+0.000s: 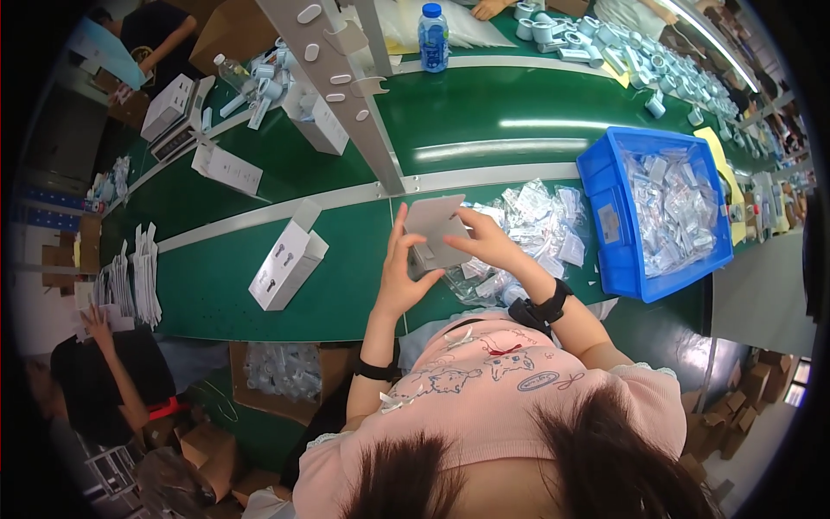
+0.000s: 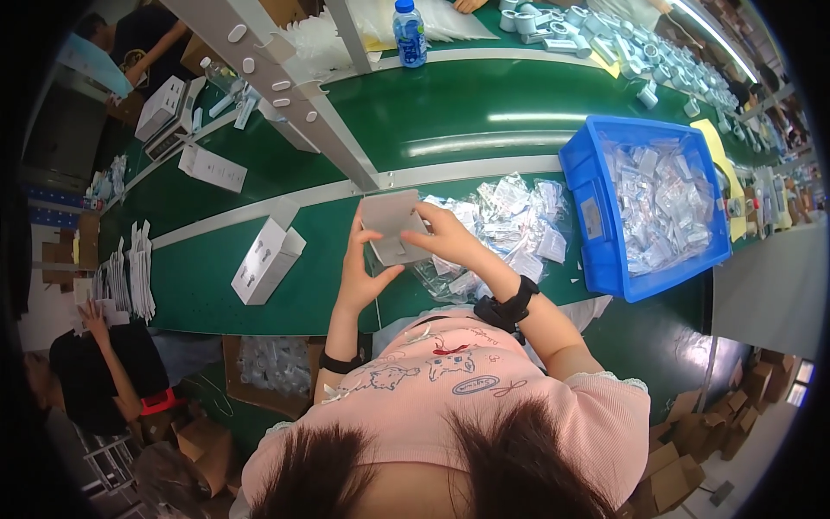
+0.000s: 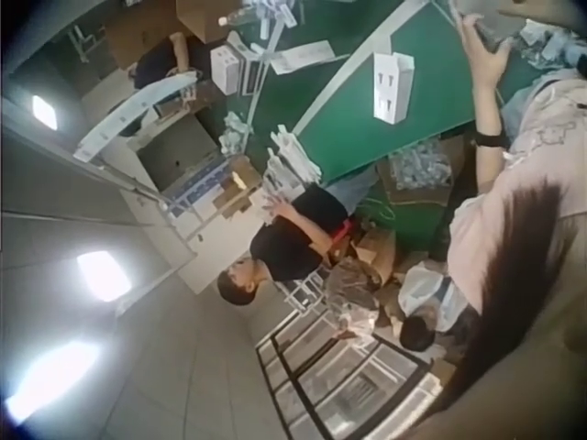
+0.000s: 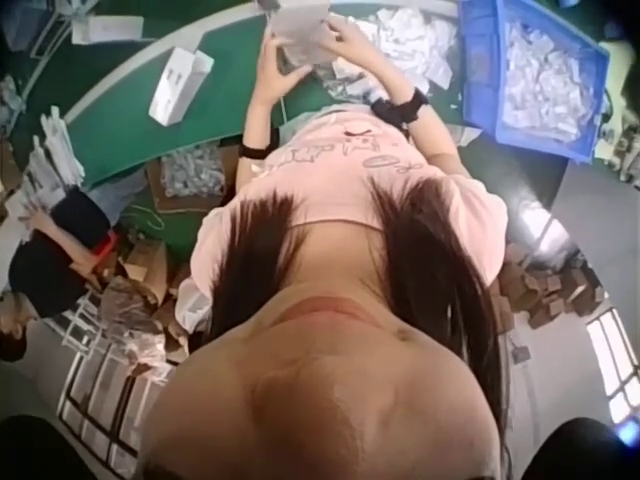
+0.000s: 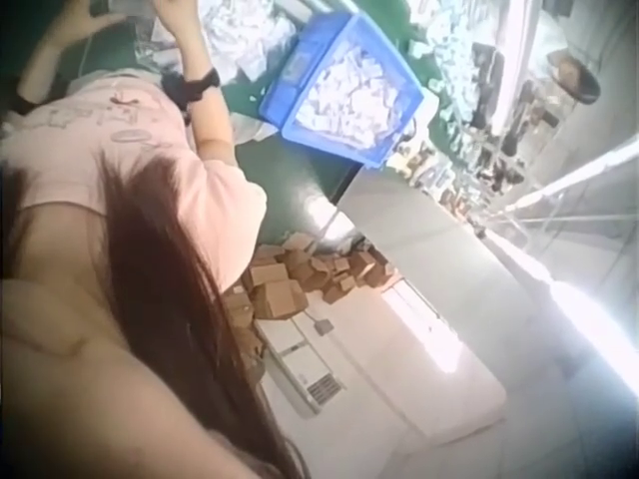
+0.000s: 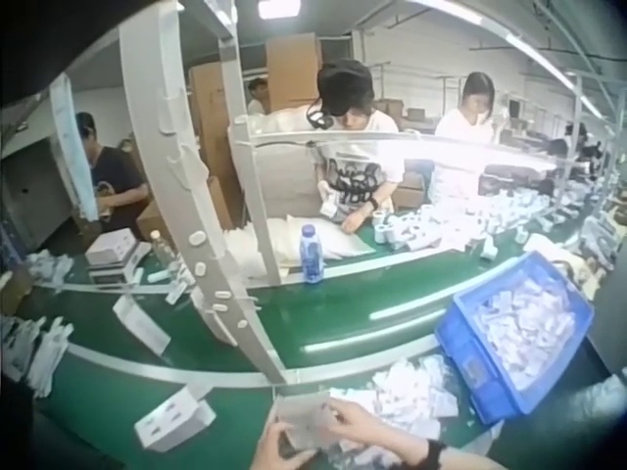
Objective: The person folds the bottom of a white box, inserts a manual, and places a bubble-wrapped thermometer and a small plastic bag inside. They then fold the top of the box closed and repeat the process for several more boxes.
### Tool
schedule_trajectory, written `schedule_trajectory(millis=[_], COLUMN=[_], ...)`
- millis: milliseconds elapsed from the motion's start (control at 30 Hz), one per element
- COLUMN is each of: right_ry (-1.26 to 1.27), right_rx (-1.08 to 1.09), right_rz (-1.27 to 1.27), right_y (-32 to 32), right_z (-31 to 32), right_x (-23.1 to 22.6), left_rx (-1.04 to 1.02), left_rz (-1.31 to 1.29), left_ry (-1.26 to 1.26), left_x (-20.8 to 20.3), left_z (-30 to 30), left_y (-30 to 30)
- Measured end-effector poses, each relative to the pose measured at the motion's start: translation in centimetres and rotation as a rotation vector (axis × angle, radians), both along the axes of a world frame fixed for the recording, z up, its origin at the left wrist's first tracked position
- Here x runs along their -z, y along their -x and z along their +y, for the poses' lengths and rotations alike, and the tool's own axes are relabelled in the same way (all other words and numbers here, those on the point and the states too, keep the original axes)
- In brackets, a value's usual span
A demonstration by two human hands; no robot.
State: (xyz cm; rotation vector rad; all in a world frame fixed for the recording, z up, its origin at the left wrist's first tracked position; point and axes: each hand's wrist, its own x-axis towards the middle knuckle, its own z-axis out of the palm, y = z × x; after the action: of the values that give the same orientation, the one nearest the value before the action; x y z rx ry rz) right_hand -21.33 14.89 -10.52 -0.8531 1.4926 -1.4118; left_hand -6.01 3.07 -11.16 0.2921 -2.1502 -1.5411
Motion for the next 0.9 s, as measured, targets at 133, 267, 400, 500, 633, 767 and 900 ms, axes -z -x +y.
schedule_trajectory(millis=[133,267,400,500,633,767,900], right_ry=[-0.061,-0.094,-0.298,-0.214,-0.205,-0.224,-0.201], right_rx=[0.05,0.129,0.119,0.18,0.172,0.128,0.127], right_rz=[0.547,0.743,0.823,0.868,1.002,1.037,0.993], right_y=[-0.1,-1.6,-1.9,-1.8,-1.7,-2.0,-1.8], right_z=[-0.5,-1.0,-1.0,-0.6,-0.6,-0.4,-0.2], right_x=[-0.1,-0.7,-1.9,-2.0,-3.3,-3.6,-2.5], left_rx=[0.032,-0.195,-0.335,-0.344,-0.324,-0.255,-0.171], left_rz=[0.195,0.126,0.025,-0.118,-0.387,-0.524,-0.598], left_ry=[-0.44,-0.346,-0.313,-0.164,0.095,0.178,0.151], left_x=[1.8,0.9,-0.4,-2.3,-3.4,-3.9,-3.8], left_z=[-0.9,0.6,0.0,-0.4,-0.9,-1.0,-1.2], left_y=[-0.4,0.1,0.0,-0.2,-0.4,-0.6,-0.3])
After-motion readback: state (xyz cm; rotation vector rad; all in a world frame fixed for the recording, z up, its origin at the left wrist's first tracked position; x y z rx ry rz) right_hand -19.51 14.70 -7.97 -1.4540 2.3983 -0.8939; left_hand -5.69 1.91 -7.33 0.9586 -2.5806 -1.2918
